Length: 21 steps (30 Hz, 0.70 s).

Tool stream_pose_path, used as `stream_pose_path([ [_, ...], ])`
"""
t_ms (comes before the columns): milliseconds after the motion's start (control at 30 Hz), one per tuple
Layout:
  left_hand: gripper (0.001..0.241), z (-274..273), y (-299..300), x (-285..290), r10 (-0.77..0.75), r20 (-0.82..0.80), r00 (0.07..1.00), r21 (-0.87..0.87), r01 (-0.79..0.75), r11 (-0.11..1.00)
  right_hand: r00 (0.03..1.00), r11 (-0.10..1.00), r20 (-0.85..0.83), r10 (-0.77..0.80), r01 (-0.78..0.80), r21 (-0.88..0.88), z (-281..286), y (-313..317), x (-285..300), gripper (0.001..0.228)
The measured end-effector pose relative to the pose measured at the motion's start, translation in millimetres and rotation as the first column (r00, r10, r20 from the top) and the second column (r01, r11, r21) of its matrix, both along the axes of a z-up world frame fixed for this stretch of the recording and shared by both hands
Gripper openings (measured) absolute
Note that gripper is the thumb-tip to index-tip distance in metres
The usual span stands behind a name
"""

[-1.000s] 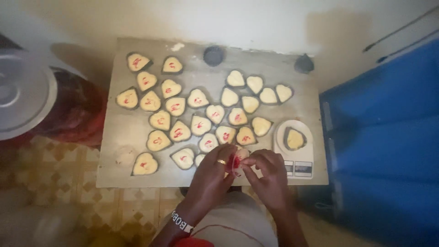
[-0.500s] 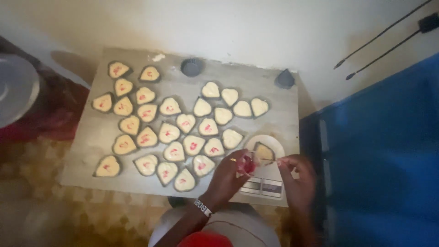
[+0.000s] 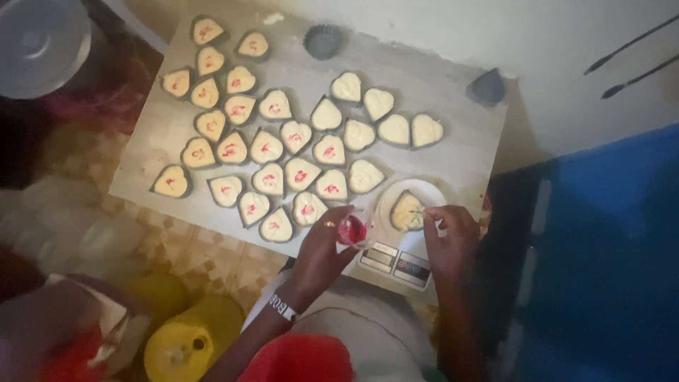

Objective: Applying red jam to the center of heart-shaped pastry dough using a small applicator stick.

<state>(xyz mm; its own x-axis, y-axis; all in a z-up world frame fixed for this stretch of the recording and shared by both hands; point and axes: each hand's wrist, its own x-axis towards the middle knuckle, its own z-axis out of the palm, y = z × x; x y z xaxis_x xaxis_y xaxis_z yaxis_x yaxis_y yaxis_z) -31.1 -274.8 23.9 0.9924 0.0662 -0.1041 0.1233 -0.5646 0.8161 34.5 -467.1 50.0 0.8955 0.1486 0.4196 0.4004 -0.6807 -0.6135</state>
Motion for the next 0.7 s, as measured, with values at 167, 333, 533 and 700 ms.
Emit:
stream_pose_path([
  [167,0.060,4,1,-2,0.001,-0.009,1.000,-0.002,-0.001,1.000,1.000,0.999,0.010,0.008,-0.008,0.052,-23,-7,1,0.008],
  [333,0.059,7,7,-7,-0.003,-0.024,1.000,-0.019,0.002,1.000,0.999,0.991,0.034,0.008,-0.004,-0.133,-21,-1,-4,0.010],
  [533,0.057,0,13,-11,0.027,0.065,0.998,-0.041,-0.025,0.999,0.997,1.000,0.075,0.018,-0.016,-0.025,-54,-16,-8,0.015],
  [700,0.054,12,17,-6,-0.001,0.023,1.000,-0.052,0.002,0.999,0.979,0.995,0.182,0.094,-0.090,-0.030,-47,-6,-7,0.018],
])
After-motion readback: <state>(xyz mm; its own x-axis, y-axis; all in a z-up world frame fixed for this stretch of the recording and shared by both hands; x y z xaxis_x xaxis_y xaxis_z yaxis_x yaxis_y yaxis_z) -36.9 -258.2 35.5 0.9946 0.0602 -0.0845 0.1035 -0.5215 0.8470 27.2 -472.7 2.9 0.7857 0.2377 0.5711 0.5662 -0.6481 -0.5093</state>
